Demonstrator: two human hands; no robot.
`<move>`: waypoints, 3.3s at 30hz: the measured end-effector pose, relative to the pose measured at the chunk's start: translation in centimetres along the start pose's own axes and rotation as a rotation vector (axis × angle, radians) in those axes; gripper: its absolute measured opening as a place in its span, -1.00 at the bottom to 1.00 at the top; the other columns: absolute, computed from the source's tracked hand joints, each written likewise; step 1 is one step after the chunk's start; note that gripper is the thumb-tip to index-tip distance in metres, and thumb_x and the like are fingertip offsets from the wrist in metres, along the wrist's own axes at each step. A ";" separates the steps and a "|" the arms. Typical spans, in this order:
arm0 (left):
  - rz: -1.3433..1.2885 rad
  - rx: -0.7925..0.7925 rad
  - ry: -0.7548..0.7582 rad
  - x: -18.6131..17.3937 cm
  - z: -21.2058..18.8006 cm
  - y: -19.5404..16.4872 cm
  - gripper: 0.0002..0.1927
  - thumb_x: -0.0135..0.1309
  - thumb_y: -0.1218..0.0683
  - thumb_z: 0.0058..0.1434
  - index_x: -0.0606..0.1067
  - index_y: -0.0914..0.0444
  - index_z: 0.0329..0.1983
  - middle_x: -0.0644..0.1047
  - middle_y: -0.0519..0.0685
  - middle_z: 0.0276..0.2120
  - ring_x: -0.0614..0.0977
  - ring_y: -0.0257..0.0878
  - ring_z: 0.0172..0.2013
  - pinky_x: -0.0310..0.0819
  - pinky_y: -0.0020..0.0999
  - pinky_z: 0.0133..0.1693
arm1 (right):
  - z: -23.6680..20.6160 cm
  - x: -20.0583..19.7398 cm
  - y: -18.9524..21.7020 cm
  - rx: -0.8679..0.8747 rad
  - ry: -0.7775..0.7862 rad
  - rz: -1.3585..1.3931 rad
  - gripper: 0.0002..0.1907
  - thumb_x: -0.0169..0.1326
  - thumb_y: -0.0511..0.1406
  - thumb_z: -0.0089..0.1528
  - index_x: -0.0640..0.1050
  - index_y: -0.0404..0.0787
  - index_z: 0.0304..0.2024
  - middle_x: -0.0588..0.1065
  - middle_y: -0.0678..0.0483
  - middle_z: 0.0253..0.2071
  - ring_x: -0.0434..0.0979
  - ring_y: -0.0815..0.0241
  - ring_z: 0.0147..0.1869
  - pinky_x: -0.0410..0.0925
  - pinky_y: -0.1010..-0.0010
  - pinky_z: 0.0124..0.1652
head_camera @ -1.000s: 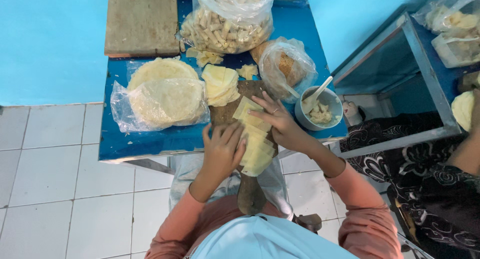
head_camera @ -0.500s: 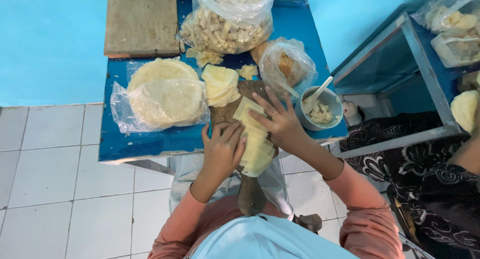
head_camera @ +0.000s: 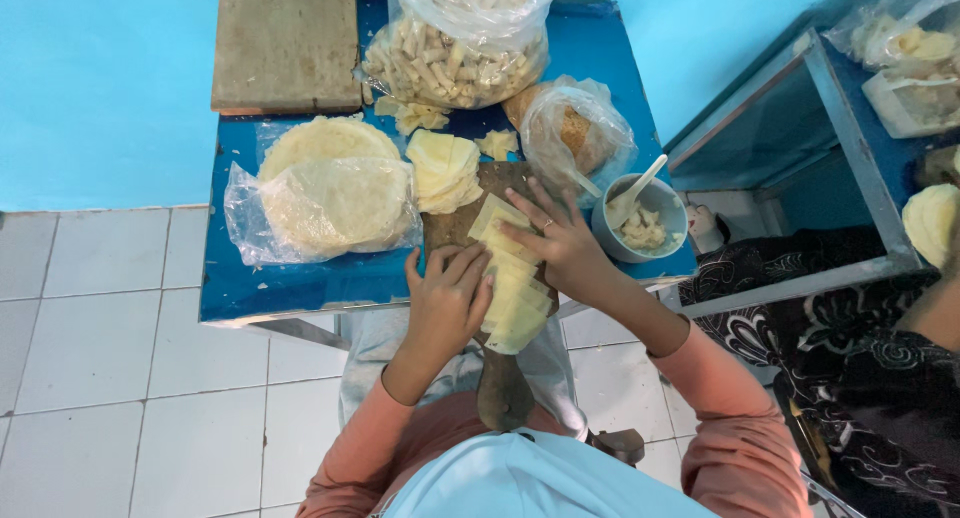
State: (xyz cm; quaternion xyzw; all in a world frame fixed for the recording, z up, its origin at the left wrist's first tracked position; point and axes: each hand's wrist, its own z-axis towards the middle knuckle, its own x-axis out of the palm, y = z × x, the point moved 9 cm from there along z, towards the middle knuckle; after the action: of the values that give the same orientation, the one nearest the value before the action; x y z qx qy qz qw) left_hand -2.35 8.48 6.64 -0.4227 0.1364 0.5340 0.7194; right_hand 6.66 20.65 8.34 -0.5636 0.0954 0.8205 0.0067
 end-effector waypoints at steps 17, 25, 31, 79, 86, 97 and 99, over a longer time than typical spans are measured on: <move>0.002 0.006 -0.007 0.0 0.1 -0.1 -0.68 0.09 0.06 0.28 0.58 0.27 0.04 0.57 -0.07 0.06 0.50 -0.09 0.07 0.08 0.28 0.21 | 0.5 0.5 -2.4 0.049 -0.043 0.355 -0.52 -0.07 -0.64 0.09 0.57 -0.13 -0.05 0.29 -0.02 0.52 0.08 -0.23 0.70 0.11 -0.08 0.52; -0.005 0.008 -0.004 -0.1 0.1 -0.1 -0.68 0.08 0.06 0.28 0.59 0.27 0.05 0.57 -0.06 0.07 0.49 -0.08 0.08 0.06 0.30 0.23 | 0.8 0.9 -1.4 -0.010 -0.013 0.019 -0.44 0.12 -0.47 0.09 0.54 -0.16 0.18 0.21 -0.12 0.48 0.04 -0.25 0.59 -0.02 -0.25 0.39; -0.005 0.004 -0.001 0.1 0.0 0.0 -0.68 0.08 0.06 0.28 0.58 0.26 0.05 0.57 -0.06 0.07 0.49 -0.08 0.09 0.06 0.31 0.22 | 0.6 -0.7 0.0 -0.080 -0.050 -0.307 -0.60 0.15 -0.39 0.18 0.57 -0.20 0.09 0.24 -0.03 0.50 0.09 -0.15 0.63 0.08 -0.26 0.40; -0.007 0.013 -0.021 0.2 0.2 -0.1 -0.69 0.08 0.06 0.28 0.59 0.25 0.03 0.57 -0.08 0.08 0.49 -0.09 0.08 0.06 0.33 0.23 | 5.0 1.9 -1.4 -0.208 0.020 -0.435 -0.83 0.08 -0.32 0.25 0.57 -0.15 -0.11 0.16 -0.06 0.53 -0.08 -0.23 0.64 0.03 -0.23 0.40; -0.002 0.010 -0.011 0.3 0.2 0.1 -0.69 0.08 0.06 0.27 0.59 0.25 0.03 0.57 -0.08 0.08 0.49 -0.09 0.09 0.05 0.34 0.23 | 3.7 1.9 -2.4 -0.106 0.044 -0.264 -0.53 0.09 -0.39 0.11 0.61 -0.08 0.09 0.17 -0.04 0.52 -0.01 -0.13 0.64 0.02 -0.19 0.41; -0.012 0.003 -0.016 0.4 0.0 0.7 -0.68 0.08 0.07 0.26 0.58 0.24 0.05 0.57 -0.06 0.07 0.49 -0.07 0.10 0.04 0.34 0.23 | -3.3 -5.9 -5.0 0.384 -0.151 -0.303 -0.04 0.31 -0.11 0.07 0.23 -0.12 0.47 0.17 -0.22 0.48 -0.06 -0.37 0.59 -0.15 -0.40 0.38; -0.020 0.002 -0.015 0.4 0.0 0.9 -0.68 0.08 0.07 0.26 0.58 0.25 0.05 0.57 -0.06 0.07 0.49 -0.07 0.10 0.04 0.33 0.23 | -4.7 -6.5 -5.9 0.463 -0.146 -0.349 0.09 0.37 -0.02 -0.01 0.19 -0.09 0.48 0.17 -0.24 0.47 -0.07 -0.41 0.58 -0.15 -0.43 0.36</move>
State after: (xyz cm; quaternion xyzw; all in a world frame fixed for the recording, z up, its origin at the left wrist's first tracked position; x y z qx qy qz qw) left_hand -2.95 8.81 5.98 -0.4195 0.1273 0.5299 0.7260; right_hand 14.07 26.34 11.90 -0.4945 0.1811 0.8016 0.2830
